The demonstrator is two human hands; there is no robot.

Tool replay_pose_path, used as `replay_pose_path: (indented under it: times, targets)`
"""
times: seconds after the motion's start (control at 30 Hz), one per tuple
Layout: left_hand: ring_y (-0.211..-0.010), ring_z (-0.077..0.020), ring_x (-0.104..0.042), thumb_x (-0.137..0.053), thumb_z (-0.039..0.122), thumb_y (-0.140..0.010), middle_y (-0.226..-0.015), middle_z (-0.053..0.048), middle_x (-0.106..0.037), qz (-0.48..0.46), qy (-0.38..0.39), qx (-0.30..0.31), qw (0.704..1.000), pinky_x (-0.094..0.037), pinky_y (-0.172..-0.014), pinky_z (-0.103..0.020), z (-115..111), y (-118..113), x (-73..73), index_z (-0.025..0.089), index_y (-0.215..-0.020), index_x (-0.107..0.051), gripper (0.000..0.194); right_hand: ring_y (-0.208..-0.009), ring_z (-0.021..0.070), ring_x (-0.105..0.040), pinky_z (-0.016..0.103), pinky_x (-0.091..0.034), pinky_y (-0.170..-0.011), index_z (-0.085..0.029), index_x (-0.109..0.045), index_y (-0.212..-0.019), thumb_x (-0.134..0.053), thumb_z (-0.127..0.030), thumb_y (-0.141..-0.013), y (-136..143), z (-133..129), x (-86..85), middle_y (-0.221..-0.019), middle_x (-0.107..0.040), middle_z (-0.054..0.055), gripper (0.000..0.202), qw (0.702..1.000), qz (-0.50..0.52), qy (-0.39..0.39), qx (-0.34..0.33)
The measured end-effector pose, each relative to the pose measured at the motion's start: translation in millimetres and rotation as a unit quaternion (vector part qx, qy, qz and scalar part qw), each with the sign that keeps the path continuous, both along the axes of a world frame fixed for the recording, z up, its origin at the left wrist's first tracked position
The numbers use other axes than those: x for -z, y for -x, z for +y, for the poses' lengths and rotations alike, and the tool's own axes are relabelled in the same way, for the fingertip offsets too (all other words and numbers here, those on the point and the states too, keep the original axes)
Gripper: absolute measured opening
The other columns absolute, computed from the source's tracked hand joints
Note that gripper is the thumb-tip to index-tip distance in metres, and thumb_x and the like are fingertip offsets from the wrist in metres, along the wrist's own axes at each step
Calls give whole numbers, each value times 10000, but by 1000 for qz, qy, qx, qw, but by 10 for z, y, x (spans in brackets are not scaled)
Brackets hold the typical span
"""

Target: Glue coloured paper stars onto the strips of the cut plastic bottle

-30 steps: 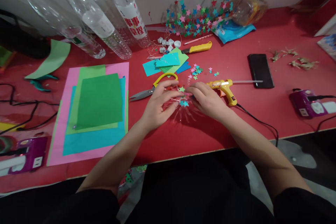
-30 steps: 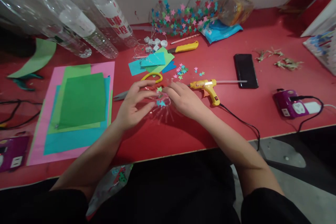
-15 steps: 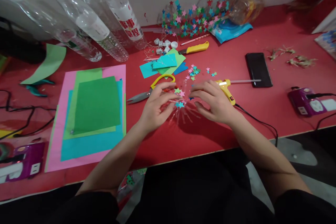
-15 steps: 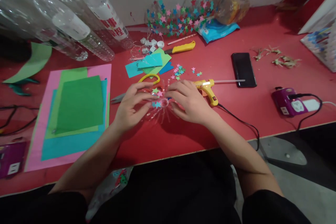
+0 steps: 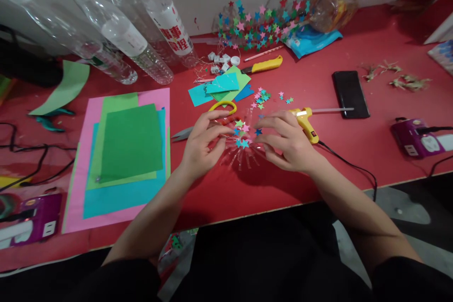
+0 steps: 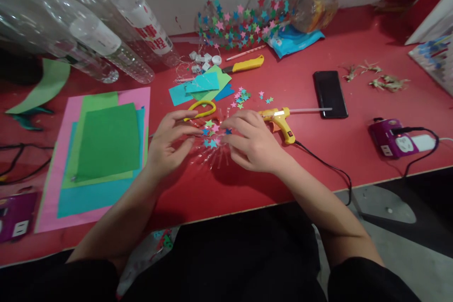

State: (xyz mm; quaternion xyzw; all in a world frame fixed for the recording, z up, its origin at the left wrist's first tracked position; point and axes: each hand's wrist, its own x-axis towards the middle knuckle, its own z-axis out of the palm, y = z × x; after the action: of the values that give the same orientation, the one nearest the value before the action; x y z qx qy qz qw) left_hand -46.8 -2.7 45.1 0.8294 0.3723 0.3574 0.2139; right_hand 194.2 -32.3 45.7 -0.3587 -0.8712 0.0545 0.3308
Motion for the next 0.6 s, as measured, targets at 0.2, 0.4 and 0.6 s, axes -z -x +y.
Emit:
replay_pose_path:
  times: [0.2,0.4,0.6]
  targets:
    - [-1192,-227,-562,-534,46,-850,-1257,-57,-585,-10,0,9,1000,-481,-1023,-491,-2,-14,0,236,-953,-659,249,-1066,255,-555,431,-462,-900,-220,-628,-996,-550,-119,-805,-4,16,-3,-1131,-652,72,230,1000,6,-9,13]
    - [-1194,-214,-561,-526,40,-853,-1270,-54,-585,-15,-2,17,1000,-481,-1016,-467,-11,-26,10,240,-978,-671,277,-1062,269,-551,443,-463,-894,-194,-641,-916,-548,-112,-807,27,13,18,-1129,-658,85,165,1000,-11,-15,6]
    - [-1189,-207,-562,-541,36,-844,-1259,-56,-587,-27,-8,22,999,-487,-1007,-442,0,-35,27,231,-970,-676,268,-1048,256,-560,437,-471,-891,-194,-624,-905,-533,-88,-799,3,26,-1,-1096,-665,78,176,1000,16,-25,10]
